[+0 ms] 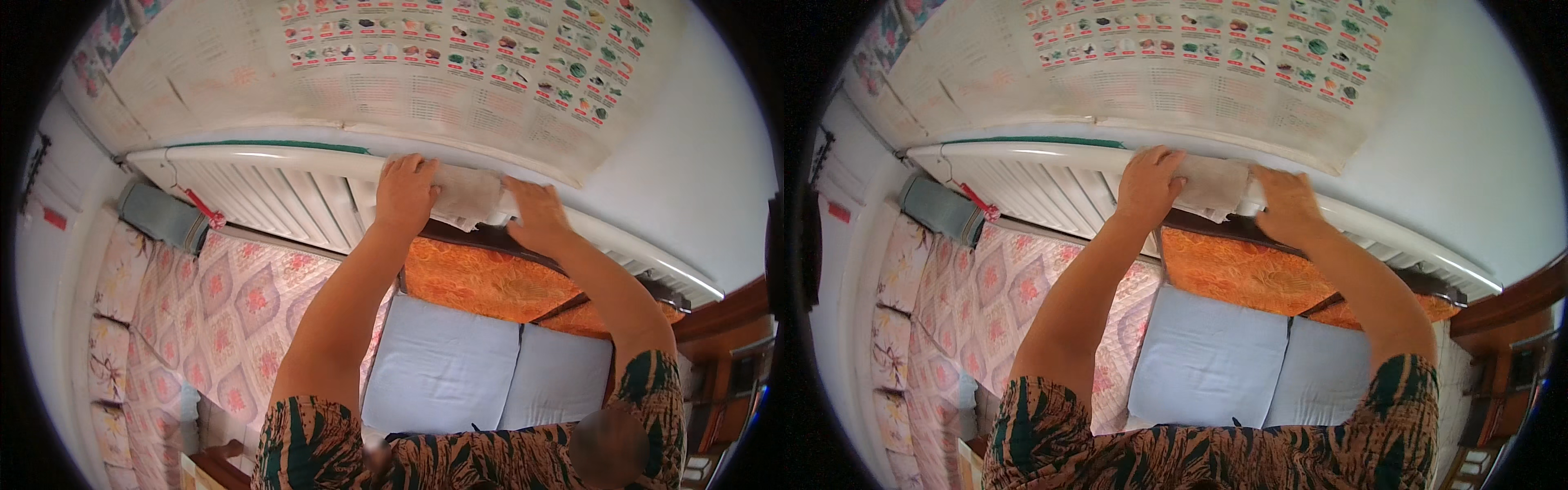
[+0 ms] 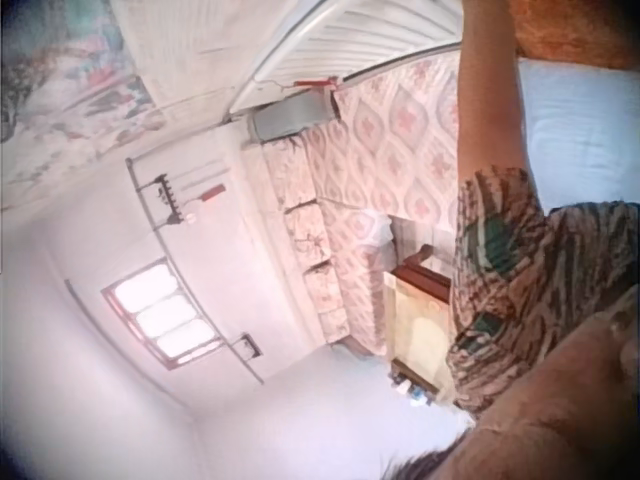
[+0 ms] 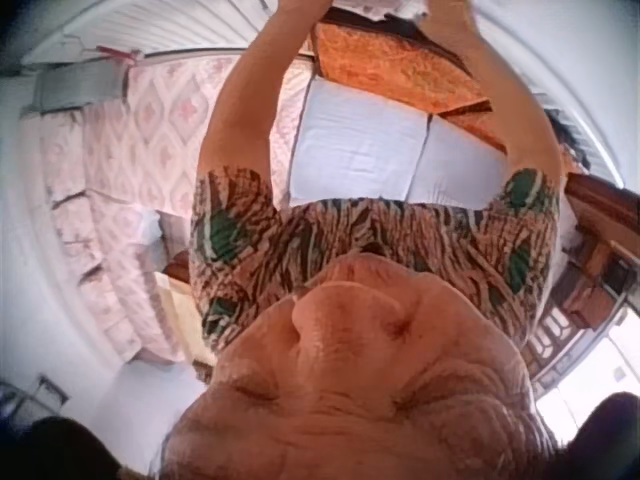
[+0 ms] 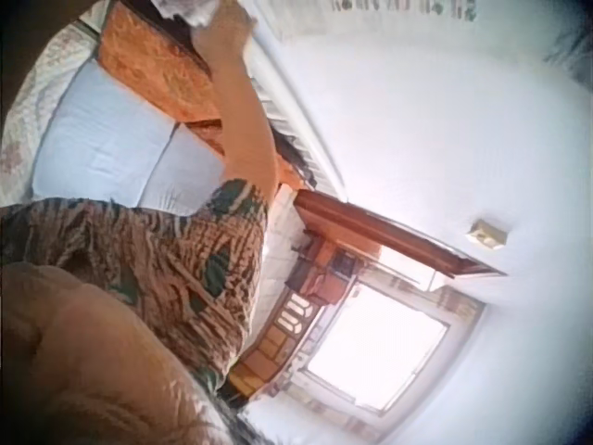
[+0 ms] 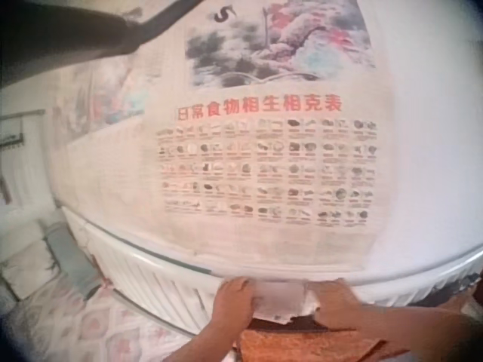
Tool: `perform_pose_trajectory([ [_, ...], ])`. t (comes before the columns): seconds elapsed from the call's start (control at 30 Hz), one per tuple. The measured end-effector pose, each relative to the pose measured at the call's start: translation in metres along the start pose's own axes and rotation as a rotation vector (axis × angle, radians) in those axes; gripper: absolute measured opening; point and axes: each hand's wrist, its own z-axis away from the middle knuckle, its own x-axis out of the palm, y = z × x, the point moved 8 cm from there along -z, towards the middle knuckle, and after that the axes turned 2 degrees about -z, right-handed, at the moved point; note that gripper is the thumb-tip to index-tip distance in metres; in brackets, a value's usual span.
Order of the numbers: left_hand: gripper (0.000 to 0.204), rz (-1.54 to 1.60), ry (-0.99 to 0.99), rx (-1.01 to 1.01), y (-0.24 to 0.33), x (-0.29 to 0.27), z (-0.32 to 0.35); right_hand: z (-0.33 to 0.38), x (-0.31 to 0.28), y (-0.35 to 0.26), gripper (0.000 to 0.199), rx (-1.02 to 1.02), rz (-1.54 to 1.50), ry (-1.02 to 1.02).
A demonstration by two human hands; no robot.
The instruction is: The person wipes the top and vertical slats of a white wooden headboard using a cloth, reaching behind cushions and along the entire length of the frame.
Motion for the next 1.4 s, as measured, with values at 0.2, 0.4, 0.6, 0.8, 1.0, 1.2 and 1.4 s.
perform_pose_trajectory([
  [0.2,0.043,-0.119,-0.376,-0.126,-0.004,0.005,-0.024,-0.021,0.018,0.049,0.060,0.087,0.067,-0.346],
  [0.4,0.049,-0.404,-0.494,0.067,0.014,0.025,-0.041,-0.054,0.027,0.022,0.062,0.063,-0.143,-0.237],
  [0.6,0.058,-0.185,-0.387,0.215,0.007,0.034,-0.034,-0.052,0.020,0.021,0.060,0.048,-0.211,-0.139],
  [0.8,0.066,-0.010,-0.141,0.383,-0.032,0.024,-0.022,-0.049,0.021,0.025,0.057,0.094,-0.134,-0.153],
  [1.0,0.068,-0.132,0.060,0.352,-0.151,-0.031,-0.007,-0.050,0.010,0.018,0.048,0.118,-0.123,-0.113],
  [1.2,0.078,-0.248,-0.044,0.170,-0.276,-0.074,0.008,-0.052,0.018,0.016,0.053,0.153,-0.058,-0.182],
  [1.4,0.079,-0.321,0.030,0.016,-0.342,-0.107,0.024,-0.051,0.018,0.018,0.055,0.169,-0.047,-0.180],
])
